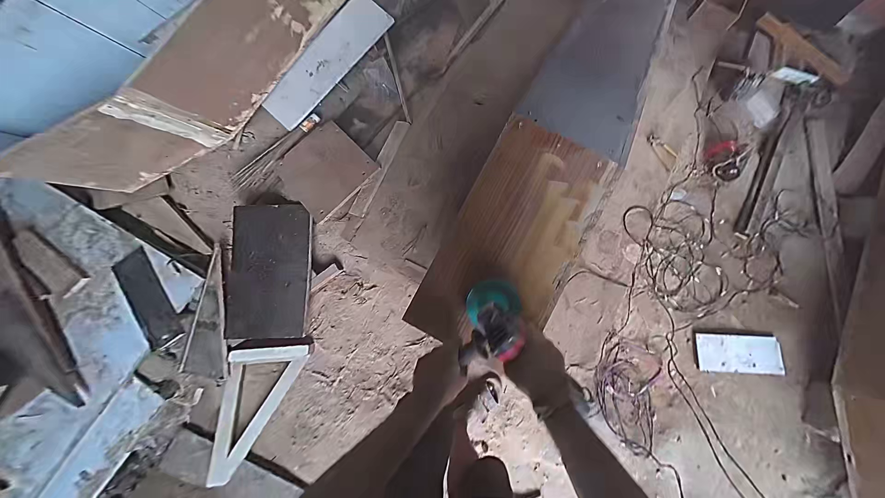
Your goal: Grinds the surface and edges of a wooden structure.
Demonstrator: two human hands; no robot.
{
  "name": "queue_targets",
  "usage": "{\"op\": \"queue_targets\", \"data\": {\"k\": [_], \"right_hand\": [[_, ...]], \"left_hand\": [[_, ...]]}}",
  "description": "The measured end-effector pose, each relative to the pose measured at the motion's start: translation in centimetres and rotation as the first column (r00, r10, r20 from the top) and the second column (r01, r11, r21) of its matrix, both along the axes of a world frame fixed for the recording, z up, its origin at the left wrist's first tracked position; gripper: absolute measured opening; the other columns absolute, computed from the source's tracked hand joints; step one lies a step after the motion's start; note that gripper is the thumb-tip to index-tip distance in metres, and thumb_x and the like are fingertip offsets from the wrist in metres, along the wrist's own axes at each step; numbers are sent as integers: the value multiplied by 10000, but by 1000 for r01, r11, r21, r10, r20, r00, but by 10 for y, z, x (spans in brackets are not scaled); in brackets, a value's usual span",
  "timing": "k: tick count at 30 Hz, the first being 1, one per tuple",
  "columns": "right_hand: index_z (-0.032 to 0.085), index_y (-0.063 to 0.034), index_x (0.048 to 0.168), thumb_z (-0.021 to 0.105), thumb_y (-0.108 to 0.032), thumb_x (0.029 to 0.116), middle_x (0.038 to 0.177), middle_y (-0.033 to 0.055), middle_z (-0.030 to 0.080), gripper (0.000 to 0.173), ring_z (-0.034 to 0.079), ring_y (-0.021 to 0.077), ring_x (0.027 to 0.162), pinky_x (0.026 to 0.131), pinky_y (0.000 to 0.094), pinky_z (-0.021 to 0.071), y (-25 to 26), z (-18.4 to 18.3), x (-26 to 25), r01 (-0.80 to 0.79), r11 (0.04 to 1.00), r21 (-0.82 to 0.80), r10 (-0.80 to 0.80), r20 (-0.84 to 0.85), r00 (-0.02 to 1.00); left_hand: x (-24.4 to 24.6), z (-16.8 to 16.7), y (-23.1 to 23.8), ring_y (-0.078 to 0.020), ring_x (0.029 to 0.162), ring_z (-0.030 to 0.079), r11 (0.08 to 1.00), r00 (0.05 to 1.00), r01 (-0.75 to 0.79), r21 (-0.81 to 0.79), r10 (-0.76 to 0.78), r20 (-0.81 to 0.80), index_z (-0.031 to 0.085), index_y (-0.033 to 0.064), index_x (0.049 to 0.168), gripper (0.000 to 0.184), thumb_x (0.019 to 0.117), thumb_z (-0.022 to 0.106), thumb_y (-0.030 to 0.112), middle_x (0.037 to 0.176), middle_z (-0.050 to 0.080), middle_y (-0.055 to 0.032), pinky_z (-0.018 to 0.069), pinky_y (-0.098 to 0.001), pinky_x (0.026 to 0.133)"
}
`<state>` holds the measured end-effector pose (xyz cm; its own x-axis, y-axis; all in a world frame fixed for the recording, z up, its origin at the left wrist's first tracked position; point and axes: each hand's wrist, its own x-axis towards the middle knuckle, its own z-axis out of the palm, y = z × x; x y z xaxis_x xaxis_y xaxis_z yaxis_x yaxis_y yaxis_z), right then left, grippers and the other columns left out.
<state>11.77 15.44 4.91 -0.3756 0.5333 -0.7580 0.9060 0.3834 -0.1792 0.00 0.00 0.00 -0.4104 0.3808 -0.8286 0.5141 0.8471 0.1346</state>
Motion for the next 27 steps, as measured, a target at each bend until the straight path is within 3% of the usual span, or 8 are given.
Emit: {"op": "queue_targets", "data": {"k": [3, 5, 10, 15, 19, 21, 24, 27], "right_hand": [[635, -73, 1293, 732, -460, 797, 1195, 135, 721, 636, 717, 303, 1090, 897, 525, 600, -25, -6, -16, -112, 994, -18, 112, -32, 993], [622, -61, 1283, 738, -435, 794, 1188, 144, 715, 626, 717, 313, 1084, 889, 527, 598, -15, 1, -38, -144, 989, -21, 144, -10, 990], [558, -57, 1357, 762, -413, 795, 1232, 174, 692, 696, 703, 348, 1116, 905, 565, 587, 64, 21, -109, -104, 994, 18, 103, 43, 994], [590, -68, 1327, 775, -433, 766, 1168, 171, 723, 695, 716, 354, 1084, 872, 592, 576, 155, 29, -169, -16, 984, 175, 9, 37, 999], [637, -56, 1293, 815, -412, 767, 1177, 188, 719, 660, 698, 361, 1122, 930, 602, 549, 217, 29, -203, 93, 962, 255, -93, -11, 996], [668, -37, 1231, 848, -414, 756, 1138, 211, 723, 632, 698, 386, 1096, 921, 631, 540, 243, 24, -215, 150, 943, 296, -135, -69, 988], [696, -36, 1128, 881, -421, 710, 1057, 213, 735, 598, 712, 406, 1030, 853, 663, 549, 264, 23, -220, 192, 919, 345, -154, -136, 979], [705, -24, 1137, 853, -420, 755, 1118, 214, 728, 570, 698, 394, 1093, 915, 643, 538, 247, 30, -210, 154, 948, 280, -132, -94, 987]], "left_hand": [[1, -8, -37, -302, 970, 743, 996, 995, -93, -12, 93, -33, 652, 165, 1199, 374, 913, 628, 406, 1035, 756, -95, 588, -549, 784], [-14, -10, -29, -302, 991, 743, 992, 991, -127, -6, 127, -38, 647, 168, 1233, 394, 908, 635, 389, 1061, 757, -96, 589, -546, 795], [-92, 5, 61, -350, 1083, 711, 992, 996, -81, 92, 83, -25, 634, 143, 1320, 455, 907, 668, 330, 1172, 731, -141, 570, -598, 879], [-171, 31, 174, -366, 1099, 698, 987, 997, 67, 144, -61, -47, 592, 100, 1309, 450, 922, 645, 323, 1206, 698, -163, 568, -607, 843], [-218, 40, 250, -374, 1115, 688, 964, 985, 153, 216, -133, -107, 642, 86, 1246, 407, 899, 675, 295, 1194, 699, -172, 561, -623, 841], [-235, 37, 282, -374, 1046, 704, 954, 977, 183, 239, -149, -150, 674, 100, 1165, 354, 866, 703, 288, 1109, 718, -165, 559, -626, 784], [-246, 35, 309, -360, 948, 715, 945, 970, 200, 257, -154, -188, 694, 104, 1059, 277, 841, 718, 274, 1007, 722, -156, 556, -609, 712], [-235, 44, 287, -379, 1032, 703, 949, 974, 199, 244, -165, -155, 686, 79, 1118, 321, 876, 704, 289, 1094, 713, -175, 558, -640, 781]]}}
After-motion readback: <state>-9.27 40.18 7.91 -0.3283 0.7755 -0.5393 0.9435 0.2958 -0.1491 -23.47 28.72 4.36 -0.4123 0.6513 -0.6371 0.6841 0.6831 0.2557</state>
